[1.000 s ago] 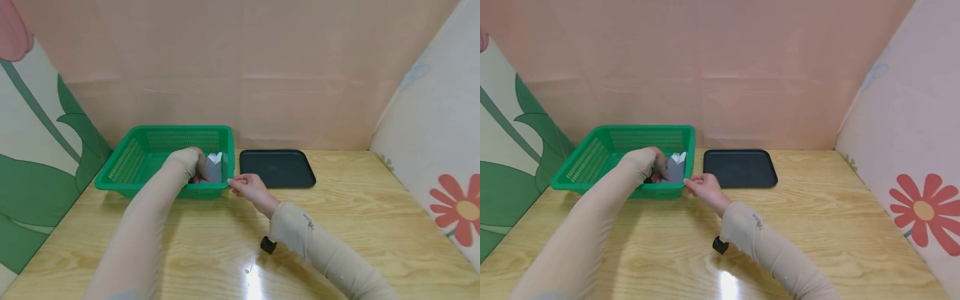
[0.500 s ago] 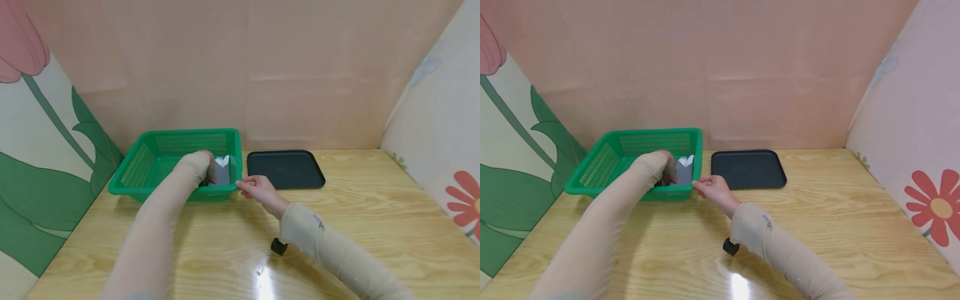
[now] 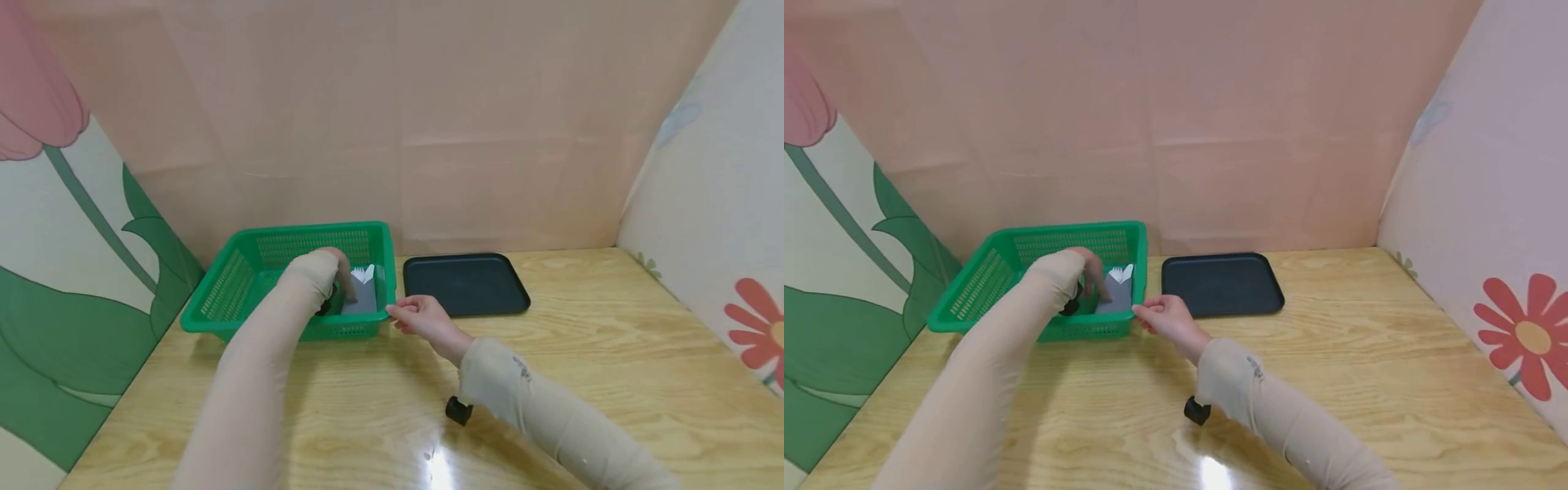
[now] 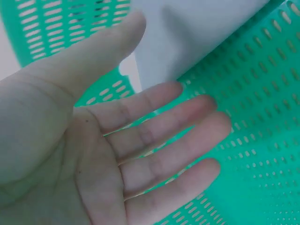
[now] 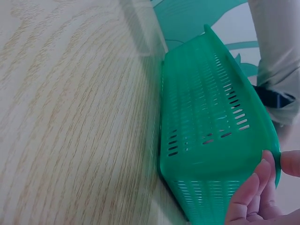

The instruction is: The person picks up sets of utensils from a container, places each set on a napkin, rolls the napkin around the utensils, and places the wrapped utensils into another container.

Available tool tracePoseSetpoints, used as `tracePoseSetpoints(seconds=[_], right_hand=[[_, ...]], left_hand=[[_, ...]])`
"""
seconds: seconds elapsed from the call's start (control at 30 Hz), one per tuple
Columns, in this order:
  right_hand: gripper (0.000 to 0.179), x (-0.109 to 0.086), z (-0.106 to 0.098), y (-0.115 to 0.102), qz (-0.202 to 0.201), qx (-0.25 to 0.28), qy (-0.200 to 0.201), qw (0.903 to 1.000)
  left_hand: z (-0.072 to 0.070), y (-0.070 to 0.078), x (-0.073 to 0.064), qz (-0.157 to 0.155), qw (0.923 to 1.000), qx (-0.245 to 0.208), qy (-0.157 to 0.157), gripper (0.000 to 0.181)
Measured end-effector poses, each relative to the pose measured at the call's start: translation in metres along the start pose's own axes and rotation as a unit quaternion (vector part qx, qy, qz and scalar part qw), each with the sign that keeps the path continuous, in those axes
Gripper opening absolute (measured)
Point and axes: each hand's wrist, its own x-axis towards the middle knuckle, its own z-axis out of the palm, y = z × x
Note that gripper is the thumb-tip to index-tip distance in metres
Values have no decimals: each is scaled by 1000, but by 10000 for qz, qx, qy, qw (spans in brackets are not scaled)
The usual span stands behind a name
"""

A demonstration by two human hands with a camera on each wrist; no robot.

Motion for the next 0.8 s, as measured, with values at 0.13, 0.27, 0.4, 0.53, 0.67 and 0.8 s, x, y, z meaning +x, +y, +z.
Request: tracePoseSetpoints(seconds=[0.13,0.27,0.4,0.53,0.67,0.8], right_hand=[[31,4,0,0,-99,-9,-26,9999],[30,6,0,0,-107,36,-61,9999],[30,7,-1,-1,-126,59,-109,9998],[31,7,-3,-3,-110,-26,-122,9999],[30,7,-4,-5,-133,-101,-112,9998],[29,7,-6,-5,-284,-307,-157,9990]], left_hand=[[-11,-7,-5,847,9945,188,579,64],[-19,-9,-14,1694,9701,-108,1734,50],[-23,-10,-26,2026,9436,-659,2534,47],[-18,-8,-39,2320,9302,-984,2671,49],[-6,-6,-49,2579,9242,-871,2677,50],[9,-3,-62,2689,9207,-741,2730,53]])
